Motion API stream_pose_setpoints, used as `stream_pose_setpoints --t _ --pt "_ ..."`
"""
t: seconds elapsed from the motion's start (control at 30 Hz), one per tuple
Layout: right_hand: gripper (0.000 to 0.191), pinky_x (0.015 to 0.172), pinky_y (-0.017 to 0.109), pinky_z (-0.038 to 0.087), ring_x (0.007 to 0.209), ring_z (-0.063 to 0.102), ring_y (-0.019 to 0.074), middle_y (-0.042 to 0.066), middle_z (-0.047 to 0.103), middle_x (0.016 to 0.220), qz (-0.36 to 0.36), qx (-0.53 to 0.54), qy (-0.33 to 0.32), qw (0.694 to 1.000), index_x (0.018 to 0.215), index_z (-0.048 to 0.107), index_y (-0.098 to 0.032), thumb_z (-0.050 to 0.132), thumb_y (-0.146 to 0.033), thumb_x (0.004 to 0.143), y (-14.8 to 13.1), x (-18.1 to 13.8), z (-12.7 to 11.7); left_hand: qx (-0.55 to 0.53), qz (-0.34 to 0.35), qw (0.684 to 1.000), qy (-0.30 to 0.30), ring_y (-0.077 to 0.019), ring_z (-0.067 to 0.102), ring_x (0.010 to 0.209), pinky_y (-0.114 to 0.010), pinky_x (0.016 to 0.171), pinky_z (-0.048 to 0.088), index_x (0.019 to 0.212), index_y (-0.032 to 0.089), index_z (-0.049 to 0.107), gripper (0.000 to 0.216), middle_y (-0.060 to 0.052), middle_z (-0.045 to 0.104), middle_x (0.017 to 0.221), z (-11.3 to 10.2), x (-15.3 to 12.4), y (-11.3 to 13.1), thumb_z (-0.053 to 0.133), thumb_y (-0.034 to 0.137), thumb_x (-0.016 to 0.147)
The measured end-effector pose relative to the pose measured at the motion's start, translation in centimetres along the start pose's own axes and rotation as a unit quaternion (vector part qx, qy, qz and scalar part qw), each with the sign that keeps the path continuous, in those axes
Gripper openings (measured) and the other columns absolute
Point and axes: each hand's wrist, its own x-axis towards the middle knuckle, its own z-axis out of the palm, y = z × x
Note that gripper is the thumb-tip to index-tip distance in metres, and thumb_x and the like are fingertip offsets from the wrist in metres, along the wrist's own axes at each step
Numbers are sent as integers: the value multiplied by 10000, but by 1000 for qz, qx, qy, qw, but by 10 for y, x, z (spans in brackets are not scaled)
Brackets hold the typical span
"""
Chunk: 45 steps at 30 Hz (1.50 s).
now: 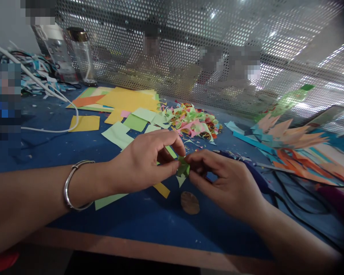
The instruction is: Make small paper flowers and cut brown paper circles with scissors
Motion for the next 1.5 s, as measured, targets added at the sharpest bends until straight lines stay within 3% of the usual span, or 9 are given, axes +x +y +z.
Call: stream_pose_setpoints --t 0.2,0.3,0.77,1.1,1.23,1.4,1.5 --pt "158 575 215 470 612 610 107 -29 669 745 0 4 -11 1000 907 636 -208 539 -115 824 -2 3 -1 75 119 990 9 -132 624 855 -228 705 513 836 160 629 149 -31 617 923 0 -2 -5 551 37 801" --pt "174 576 217 469 617 610 111 -27 673 741 1 3 -10 1000 898 642 -209 531 -107 813 -2 3 -1 102 147 984 13 -148 631 916 -251 767 507 856 151 664 168 -46 638 958 0 -3 -8 547 37 816" --pt "168 551 217 458 610 605 117 -15 683 746 18 22 -1 1000 921 652 -208 541 -127 825 2 2 3 132 126 983 9 -155 612 826 -272 712 489 848 126 674 81 -68 666 926 0 -2 -6 666 204 830" --pt "174 570 219 465 623 606 118 -14 678 752 13 4 5 1000 934 661 -213 546 -122 841 2 3 4 133 148 980 26 -160 635 833 -272 732 494 799 135 665 102 -67 698 905 1 0 -10 591 68 779" --pt "152 568 226 467 614 607 122 -9 679 737 8 -6 15 1000 919 668 -210 549 -140 854 1 3 4 121 119 985 26 -164 636 810 -280 728 497 767 145 648 77 -58 695 872 6 2 -10 598 87 758" --pt "114 569 233 474 624 626 128 1 696 748 14 -5 11 1000 882 668 -203 559 -170 872 1 3 7 72 7 997 -1 -104 587 632 -220 583 449 764 146 639 27 -2 630 720 7 3 -8 613 142 773" --pt "119 557 228 477 601 621 122 -3 693 738 13 0 12 1000 892 673 -204 559 -172 876 2 3 8 63 -15 998 -8 -84 542 588 -207 553 418 727 150 628 46 16 600 682 5 4 -7 632 167 770"
